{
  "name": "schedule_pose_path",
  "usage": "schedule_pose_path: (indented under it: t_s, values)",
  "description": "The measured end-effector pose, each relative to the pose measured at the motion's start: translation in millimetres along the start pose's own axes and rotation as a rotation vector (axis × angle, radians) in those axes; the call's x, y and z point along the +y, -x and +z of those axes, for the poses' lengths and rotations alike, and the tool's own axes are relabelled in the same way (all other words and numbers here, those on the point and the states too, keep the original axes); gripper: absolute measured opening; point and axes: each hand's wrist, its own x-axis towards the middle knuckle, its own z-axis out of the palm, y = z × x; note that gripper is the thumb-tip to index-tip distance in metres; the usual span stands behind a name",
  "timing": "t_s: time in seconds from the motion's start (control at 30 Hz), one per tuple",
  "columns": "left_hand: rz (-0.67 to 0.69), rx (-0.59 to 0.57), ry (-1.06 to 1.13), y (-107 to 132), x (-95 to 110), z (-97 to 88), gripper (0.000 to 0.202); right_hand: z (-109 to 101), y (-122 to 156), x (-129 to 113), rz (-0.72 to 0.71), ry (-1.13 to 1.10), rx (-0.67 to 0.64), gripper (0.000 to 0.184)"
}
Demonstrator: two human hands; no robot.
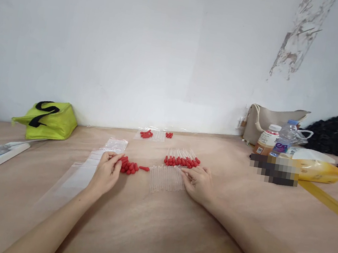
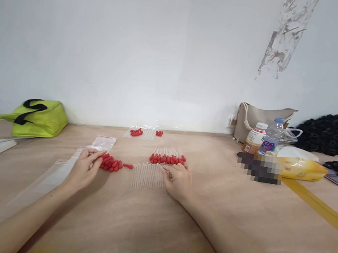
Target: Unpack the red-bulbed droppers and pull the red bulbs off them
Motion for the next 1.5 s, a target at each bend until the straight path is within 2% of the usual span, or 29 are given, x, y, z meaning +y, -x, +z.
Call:
schedule_pose_path:
  t_s: [0.13, 0.27, 0.43, 0.63, 0.83, 0.97, 1.13, 1.5]
  values:
    - [-0.161, -0.019, -0.033, -9.9, -19.5, -5.1, 0.034, 8.1, -7.8, -5.8, -0.087, 0.108, -0.020, 0.021]
    - [-0.254, 0.009, -0.073, -12.6, -25.0, -10.8, 0.033, 17.5, -12.5, -11.2, -0.175, 0.209, -0.027, 0.019]
    - [-0.242, 0.045, -0.185, -11.7, -32.4, -7.7, 0.026, 27.1, -10.9, -17.3, -0.183, 0.268, -0.060, 0.019]
    - [-0.218, 0.022, -0.228, -11.1, -42.0, -1.2, 0.023, 26.8, -5.9, -23.3, -0.150, 0.227, -0.145, 0.019]
    - [-0.205, -0.007, -0.245, -12.7, -40.7, -0.8, 0.022, 21.6, -5.3, -28.3, -0.159, 0.200, -0.191, 0.037]
    - [-0.267, 0.008, -0.298, -13.8, -41.6, -1.7, 0.022, 20.5, -4.0, -28.5, -0.143, 0.190, -0.180, 0.038]
    - [-0.363, -0.027, -0.342, -14.9, -42.8, 0.2, 0.023, 21.3, -1.9, -26.5, -0.129, 0.168, -0.160, 0.036]
    - [-0.449, -0.078, -0.353, -15.4, -42.9, -3.8, 0.034, 19.1, 0.0, -23.8, -0.106, 0.157, -0.152, 0.034]
